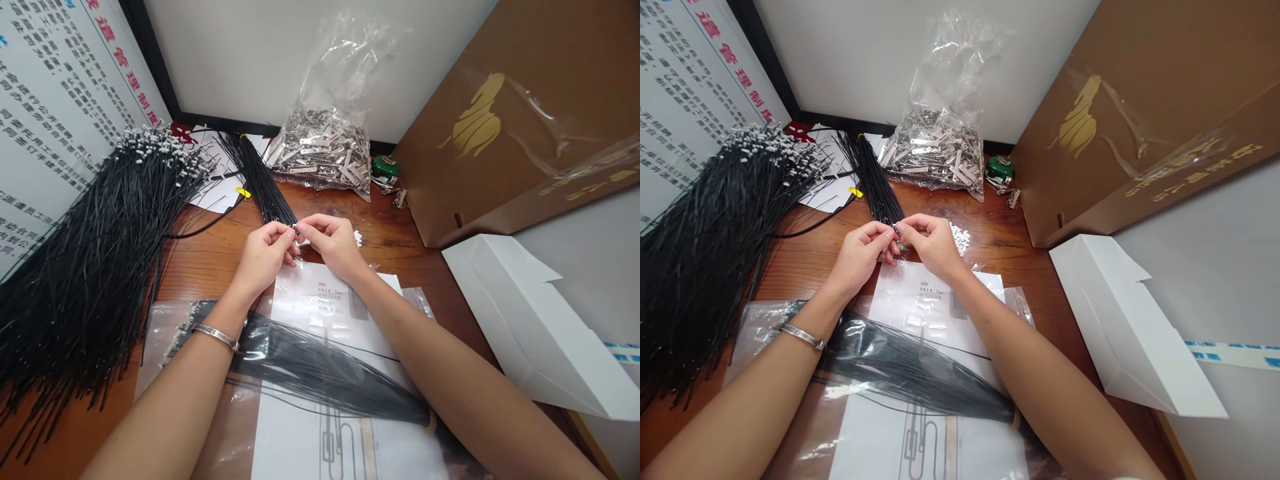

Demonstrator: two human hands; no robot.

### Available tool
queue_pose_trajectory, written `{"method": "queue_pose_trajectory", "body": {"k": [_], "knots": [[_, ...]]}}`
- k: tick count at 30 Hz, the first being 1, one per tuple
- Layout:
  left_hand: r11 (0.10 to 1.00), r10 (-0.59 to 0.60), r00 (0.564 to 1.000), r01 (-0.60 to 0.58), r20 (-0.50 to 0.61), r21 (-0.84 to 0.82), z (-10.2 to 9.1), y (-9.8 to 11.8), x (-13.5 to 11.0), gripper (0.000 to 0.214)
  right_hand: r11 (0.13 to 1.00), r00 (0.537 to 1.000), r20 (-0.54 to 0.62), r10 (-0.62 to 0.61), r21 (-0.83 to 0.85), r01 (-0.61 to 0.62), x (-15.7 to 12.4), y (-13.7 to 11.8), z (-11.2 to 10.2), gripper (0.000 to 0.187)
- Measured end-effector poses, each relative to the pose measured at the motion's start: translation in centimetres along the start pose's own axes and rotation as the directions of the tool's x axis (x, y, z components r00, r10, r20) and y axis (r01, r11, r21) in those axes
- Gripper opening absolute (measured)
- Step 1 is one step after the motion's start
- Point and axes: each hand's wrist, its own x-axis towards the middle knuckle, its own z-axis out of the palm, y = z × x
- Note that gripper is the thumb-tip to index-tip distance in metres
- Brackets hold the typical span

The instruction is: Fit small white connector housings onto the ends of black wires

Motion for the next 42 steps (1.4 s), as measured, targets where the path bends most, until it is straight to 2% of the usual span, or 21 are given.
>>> {"method": "queue_pose_trajectory", "body": {"k": [6, 11, 19, 24, 29, 34, 38, 42], "knots": [[1.000, -0.018, 0.998, 0.017, -0.065, -0.019, 0.22, 0.28, -0.22, 0.008, 1.000, 1.000, -0.005, 0.022, 0.011, -0.022, 0.03, 0.03, -0.08, 0.020], [0.998, -0.037, 0.992, 0.029, -0.124, -0.061, 0.23, 0.22, -0.14, 0.013, 0.997, 0.999, -0.019, -0.026, -0.070, 0.025, -0.04, -0.08, -0.08, 0.018], [0.997, -0.029, 0.995, 0.022, -0.095, -0.074, 0.13, -0.01, -0.03, 0.013, 0.997, 0.999, 0.006, -0.045, -0.058, 0.045, -0.06, 0.03, -0.17, 0.017], [0.998, -0.025, 0.997, 0.022, -0.066, -0.054, 0.19, 0.18, -0.17, 0.010, 0.999, 0.996, 0.089, 0.032, -0.002, -0.032, 0.08, -0.17, -0.26, 0.028], [0.999, -0.028, 0.998, 0.026, -0.051, -0.044, 0.07, 0.20, -0.18, 0.008, 0.991, 0.970, 0.217, 0.114, 0.042, -0.126, 0.22, -0.22, -0.44, 0.032], [1.000, -0.022, 1.000, 0.022, -0.019, 0.002, 0.02, -0.21, -0.16, 0.010, 0.997, 0.969, 0.239, 0.063, -0.062, -0.049, 0.06, 0.35, -0.68, 0.025], [0.998, -0.019, 1.000, 0.018, 0.010, 0.054, 0.07, -0.30, -0.32, 0.009, 0.998, 0.964, 0.261, 0.050, -0.058, -0.036, -0.08, 0.33, -0.66, 0.021], [0.999, -0.027, 1.000, 0.026, 0.015, 0.027, 0.18, -0.03, -0.39, 0.011, 0.995, 0.967, 0.253, 0.018, -0.101, 0.008, -0.25, 0.19, -0.51, 0.018]]}}
